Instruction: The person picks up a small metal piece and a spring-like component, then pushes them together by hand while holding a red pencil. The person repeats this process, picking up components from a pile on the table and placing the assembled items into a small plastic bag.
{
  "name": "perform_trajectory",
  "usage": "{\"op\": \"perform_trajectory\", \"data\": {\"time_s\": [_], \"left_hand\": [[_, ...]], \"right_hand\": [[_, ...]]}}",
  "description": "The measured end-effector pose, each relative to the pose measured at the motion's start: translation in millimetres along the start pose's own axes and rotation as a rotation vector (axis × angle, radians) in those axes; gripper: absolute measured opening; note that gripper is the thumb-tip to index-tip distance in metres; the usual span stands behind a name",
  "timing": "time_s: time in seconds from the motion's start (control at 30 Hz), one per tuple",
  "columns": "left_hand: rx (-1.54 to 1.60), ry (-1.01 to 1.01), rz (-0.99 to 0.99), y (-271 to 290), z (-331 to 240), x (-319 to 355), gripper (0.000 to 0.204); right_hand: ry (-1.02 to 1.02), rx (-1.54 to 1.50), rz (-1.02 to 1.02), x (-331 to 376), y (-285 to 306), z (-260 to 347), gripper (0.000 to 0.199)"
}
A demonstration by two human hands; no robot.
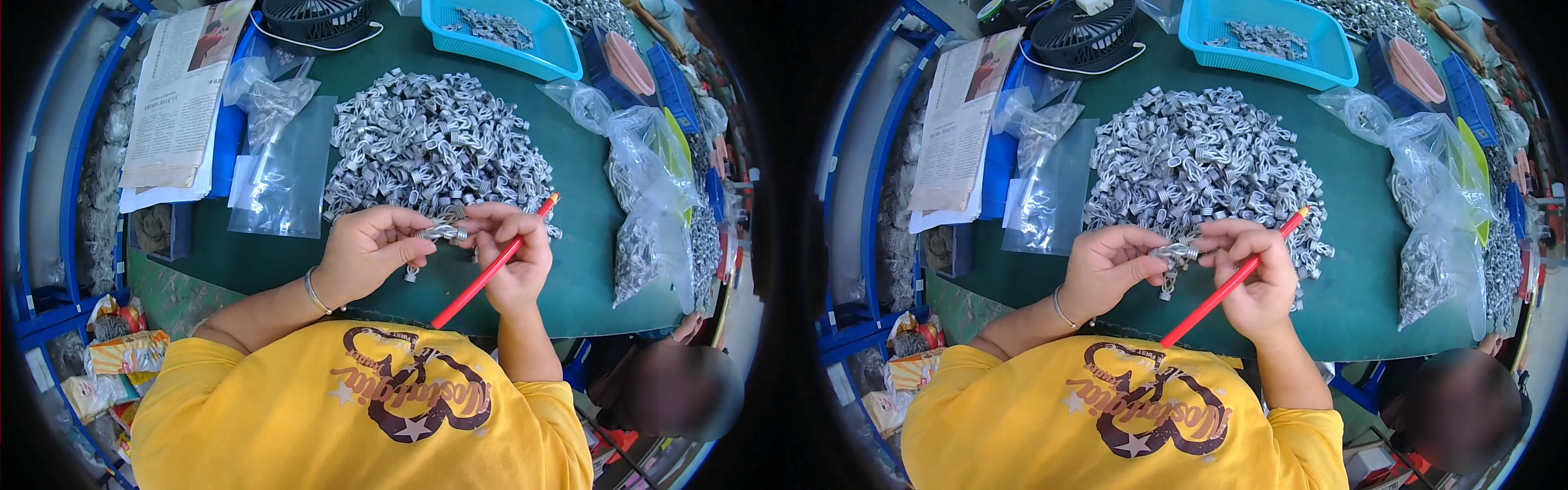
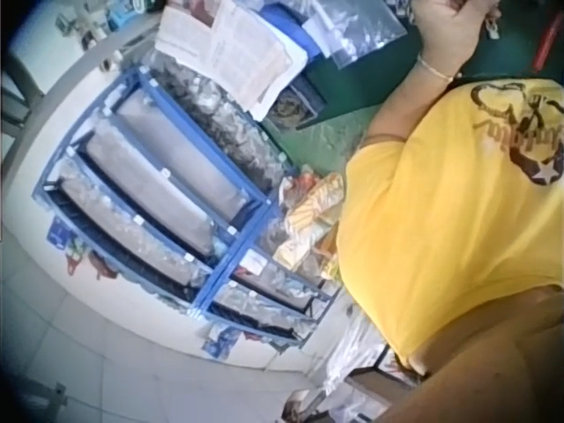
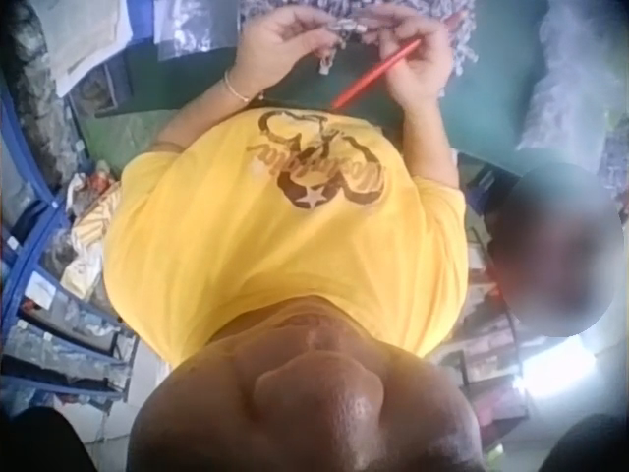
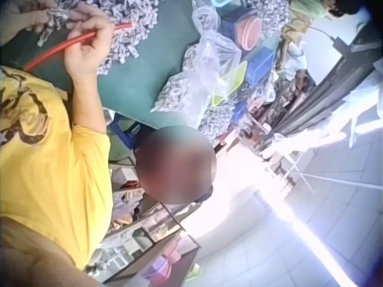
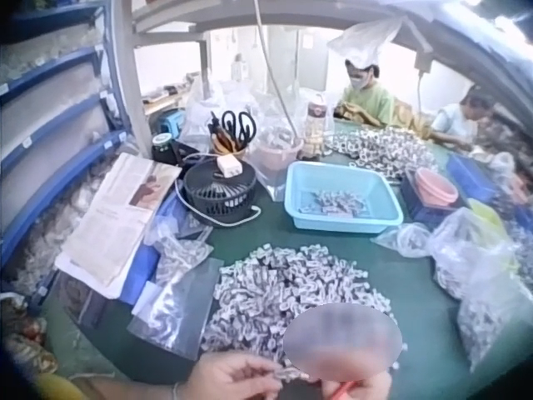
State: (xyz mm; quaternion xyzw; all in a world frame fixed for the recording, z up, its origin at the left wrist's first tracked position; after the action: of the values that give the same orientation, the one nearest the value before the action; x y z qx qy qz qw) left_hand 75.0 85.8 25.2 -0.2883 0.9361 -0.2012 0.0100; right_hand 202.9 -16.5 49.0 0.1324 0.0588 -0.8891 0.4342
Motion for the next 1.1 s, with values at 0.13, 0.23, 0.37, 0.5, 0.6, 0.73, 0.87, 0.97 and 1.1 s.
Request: {"op": "perform_trajectory", "data": {"time_s": [0.13, 0.23, 0.37, 0.5, 0.6, 0.73, 0.87, 0.97, 1.1], "left_hand": [[-0.034, -0.087, -0.004, -0.5, -1.3, -0.9, 0.019], [-0.124, -0.156, 0.071, -6.0, -8.1, 0.3, 0.023], [-0.104, -0.155, 0.075, -7.5, -6.4, 2.0, 0.026], [-0.068, -0.13, 0.084, -8.1, -7.8, 3.0, 0.028], [-0.043, -0.179, 0.069, -11.4, -11.3, 3.4, 0.026], [-0.074, -0.321, 0.09, -13.9, -19.1, 3.0, 0.023], [0.021, -0.252, 0.058, -8.8, -13.5, 3.3, 0.02], [0.108, 0.035, -0.008, -0.2, 2.9, 2.3, 0.018], [0.174, 0.185, 0.005, -3.2, 10.5, 3.0, 0.019]], "right_hand": [[-0.229, -0.162, 0.021, 2.4, 0.9, -3.5, 0.016], [-0.314, -0.23, 0.038, 5.6, -2.2, -6.6, 0.016], [-0.334, -0.274, 0.047, 8.8, -1.7, -10.7, 0.018], [-0.287, -0.356, 0.085, 10.8, -3.8, -14.2, 0.019], [-0.236, -0.361, 0.128, 12.2, -4.6, -15.9, 0.021], [-0.08, -0.284, 0.128, 12.8, -8.5, -13.5, 0.024], [0.105, -0.018, 0.042, 13.3, -4.5, 0.5, 0.032], [0.253, 0.072, -0.037, 13.4, -1.0, 13.3, 0.041], [0.336, 0.082, -0.053, 14.9, -4.7, 21.6, 0.043]]}}
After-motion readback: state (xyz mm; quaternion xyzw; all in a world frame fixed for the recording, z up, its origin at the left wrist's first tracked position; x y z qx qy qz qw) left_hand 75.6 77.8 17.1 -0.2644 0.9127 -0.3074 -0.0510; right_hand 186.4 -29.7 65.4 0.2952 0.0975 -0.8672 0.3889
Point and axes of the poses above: each hand's wrist, its own x-axis away from the middle knuckle, its own y-axis out of the back of the hand, z = x × y, the point moved 6 cm from there along -x, towards the middle knuckle, and after that the axes turned 8 degrees about x, right-handed, at the moved point
